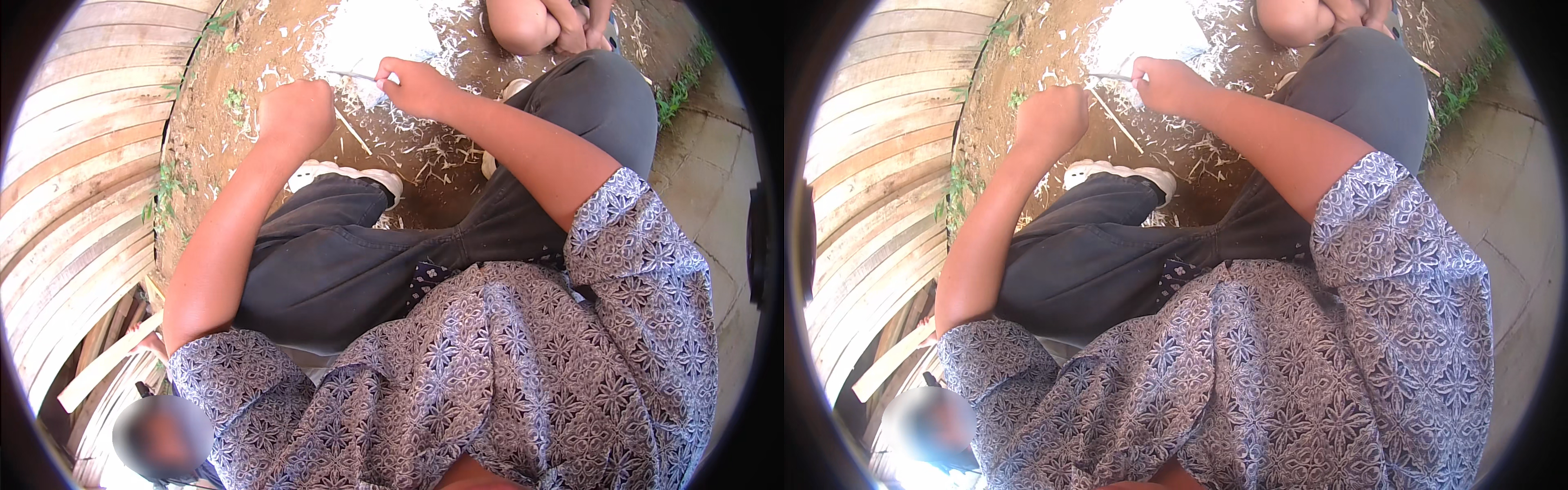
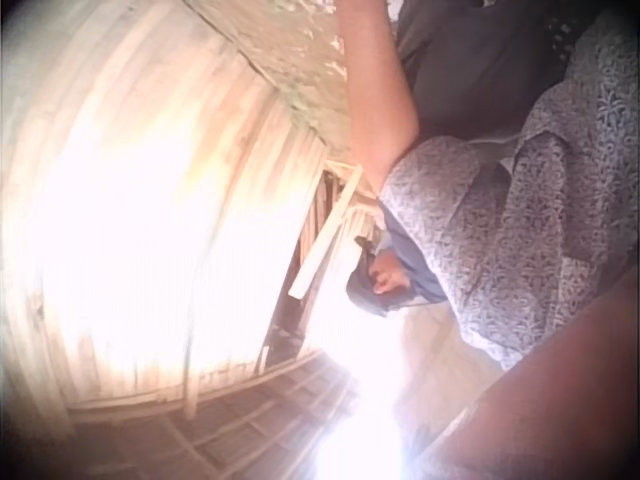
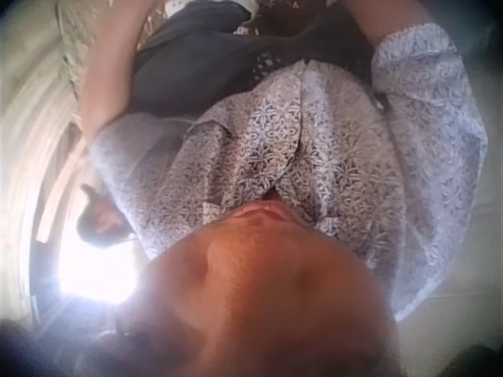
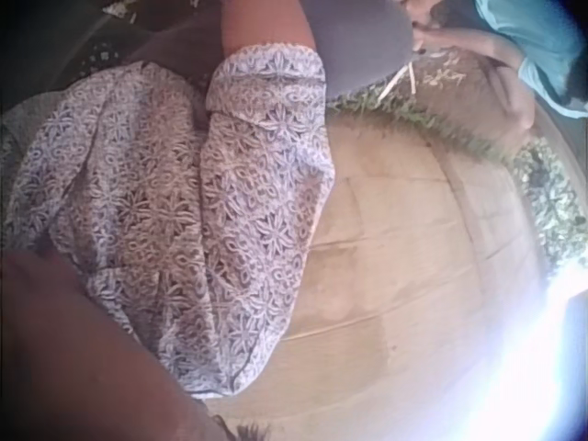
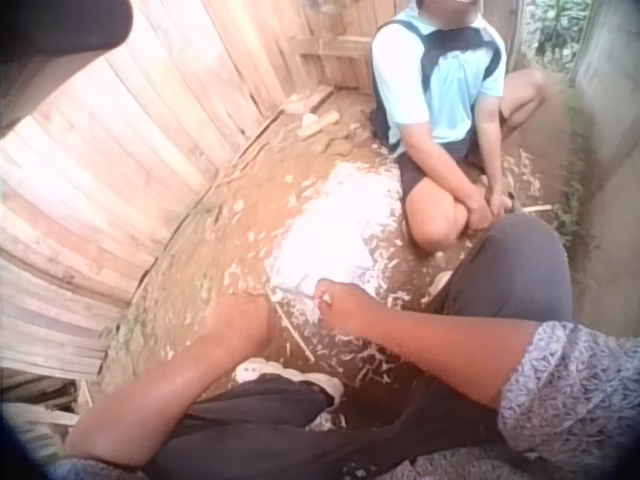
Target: The person sits on the ground and uses a knife to peel the outer layer off a thin bamboo stick. They hold the stick with their left hand and scrape downwards with the knife in their right hand, creating a pile of shavings on the ground.
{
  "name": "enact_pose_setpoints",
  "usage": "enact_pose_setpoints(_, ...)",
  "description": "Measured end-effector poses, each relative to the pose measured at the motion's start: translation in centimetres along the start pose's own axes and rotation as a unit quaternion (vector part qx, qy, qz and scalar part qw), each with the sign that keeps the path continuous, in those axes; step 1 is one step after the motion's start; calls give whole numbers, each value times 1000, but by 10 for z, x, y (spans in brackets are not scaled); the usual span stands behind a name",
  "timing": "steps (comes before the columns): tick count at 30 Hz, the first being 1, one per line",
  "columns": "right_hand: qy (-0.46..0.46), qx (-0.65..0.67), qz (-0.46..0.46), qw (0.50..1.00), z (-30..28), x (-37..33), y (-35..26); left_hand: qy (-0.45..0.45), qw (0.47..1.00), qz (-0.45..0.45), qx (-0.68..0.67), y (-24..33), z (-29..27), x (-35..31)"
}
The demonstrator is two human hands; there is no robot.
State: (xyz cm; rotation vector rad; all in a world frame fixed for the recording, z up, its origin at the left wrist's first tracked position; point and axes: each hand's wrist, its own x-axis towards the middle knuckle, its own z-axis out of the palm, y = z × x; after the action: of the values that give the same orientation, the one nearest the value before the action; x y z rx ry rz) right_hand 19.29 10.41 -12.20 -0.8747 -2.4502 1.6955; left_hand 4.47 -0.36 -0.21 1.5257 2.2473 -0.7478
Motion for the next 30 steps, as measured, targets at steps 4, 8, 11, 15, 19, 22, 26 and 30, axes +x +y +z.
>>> enact_pose_setpoints(4,24,3,8,1000,-2,-14,-10,9,999,17,35,12,-14,0)
enact_pose_setpoints(8,19,-19,17,999,-6,-13,-18,27,998,27,50,14,-9,4)
enact_pose_setpoints(11,30,-52,8,998,-5,0,-9,52,995,85,24,15,-1,6)
enact_pose_setpoints(15,31,-54,10,998,5,10,-4,28,997,65,34,16,-4,4)
enact_pose_setpoints(19,51,-65,10,997,22,21,-4,4,999,37,23,7,-3,4)
enact_pose_setpoints(22,52,-93,82,991,24,47,-2,37,998,54,22,7,5,5)
enact_pose_setpoints(26,74,-118,119,983,7,58,13,49,997,44,26,9,3,13)
enact_pose_setpoints(30,32,-112,44,992,-7,37,13,76,995,39,46,1,3,15)
